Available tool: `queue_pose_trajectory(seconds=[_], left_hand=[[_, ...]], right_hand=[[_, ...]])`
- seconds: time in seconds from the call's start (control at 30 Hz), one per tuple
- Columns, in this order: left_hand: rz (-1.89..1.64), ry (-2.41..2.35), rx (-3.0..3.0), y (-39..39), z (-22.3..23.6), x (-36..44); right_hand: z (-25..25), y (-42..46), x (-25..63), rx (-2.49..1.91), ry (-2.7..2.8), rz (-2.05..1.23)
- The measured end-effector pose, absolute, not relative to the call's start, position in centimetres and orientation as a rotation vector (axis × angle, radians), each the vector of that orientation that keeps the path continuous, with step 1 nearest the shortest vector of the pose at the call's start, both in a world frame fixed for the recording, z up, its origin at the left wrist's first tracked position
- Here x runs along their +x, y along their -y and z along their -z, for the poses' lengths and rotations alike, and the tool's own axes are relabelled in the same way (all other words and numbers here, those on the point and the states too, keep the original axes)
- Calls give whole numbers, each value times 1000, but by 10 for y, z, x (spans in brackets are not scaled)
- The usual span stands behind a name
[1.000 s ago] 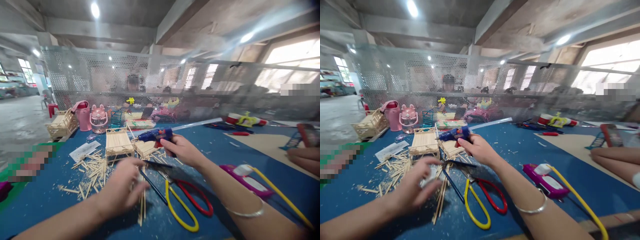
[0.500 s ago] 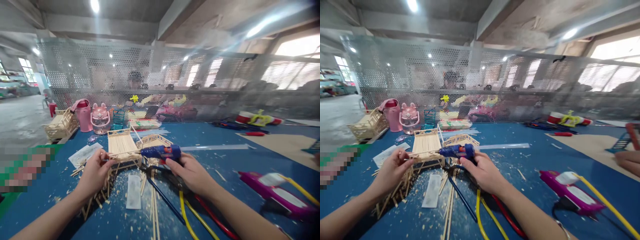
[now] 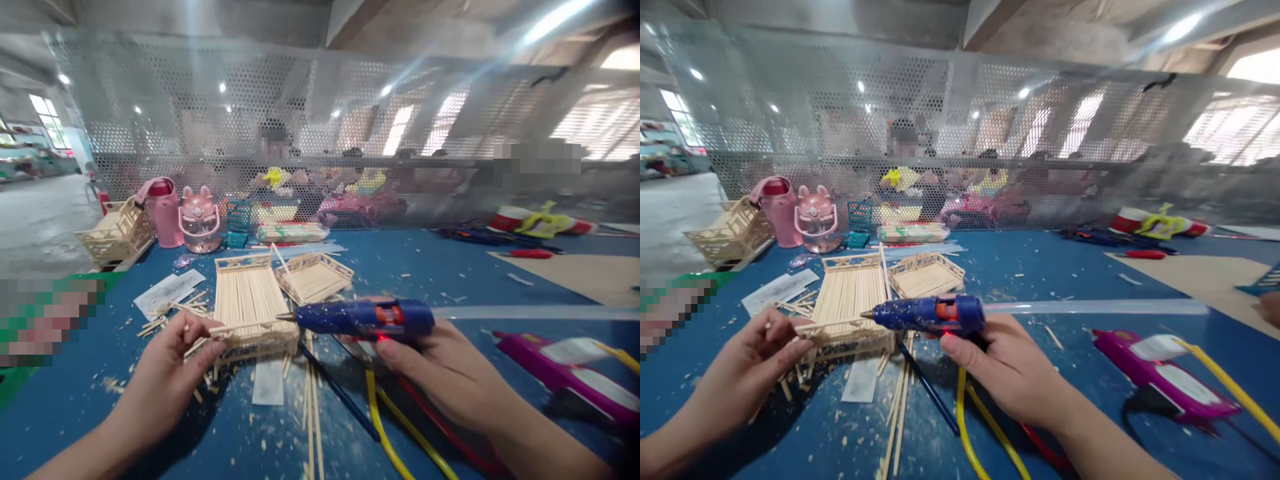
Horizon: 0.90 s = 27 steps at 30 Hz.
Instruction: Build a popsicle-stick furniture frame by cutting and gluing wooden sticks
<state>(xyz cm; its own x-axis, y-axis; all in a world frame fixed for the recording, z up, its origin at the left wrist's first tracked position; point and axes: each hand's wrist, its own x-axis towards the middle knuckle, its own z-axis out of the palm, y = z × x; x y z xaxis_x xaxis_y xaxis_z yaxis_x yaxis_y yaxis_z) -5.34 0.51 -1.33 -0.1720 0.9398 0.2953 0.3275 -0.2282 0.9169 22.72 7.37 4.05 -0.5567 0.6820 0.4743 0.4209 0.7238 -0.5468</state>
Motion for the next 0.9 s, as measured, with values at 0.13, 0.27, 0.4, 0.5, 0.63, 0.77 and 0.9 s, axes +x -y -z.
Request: queue_pose_trajectory(seconds=[0.13,0.27,0.4,0.5,0.63,0.77,0.9], left_hand=[[-1432,-1449,1531,-3,17,-54],[-1485,-1527,1572,0,17,-53],[-1469,-1602,1600,0,17,-53],[-1432,-1610,1613,-1,19,-53],[-1387,-1650,1635,-1,21,-54],[-1349,-1688,1652,-1,22,-55],[-1337,-1668,1654,-2,21,-55]], right_hand=[[-34,-74,233,-853,2277,-395],[-32,-73,234,-919,2351,-351],[-33,-71,228,-893,2383,-331],[-33,-70,226,-875,2404,-306],[-31,-71,227,-897,2423,-248],[-31,-70,226,-906,2436,-221],[-34,-69,221,-861,2399,-248]])
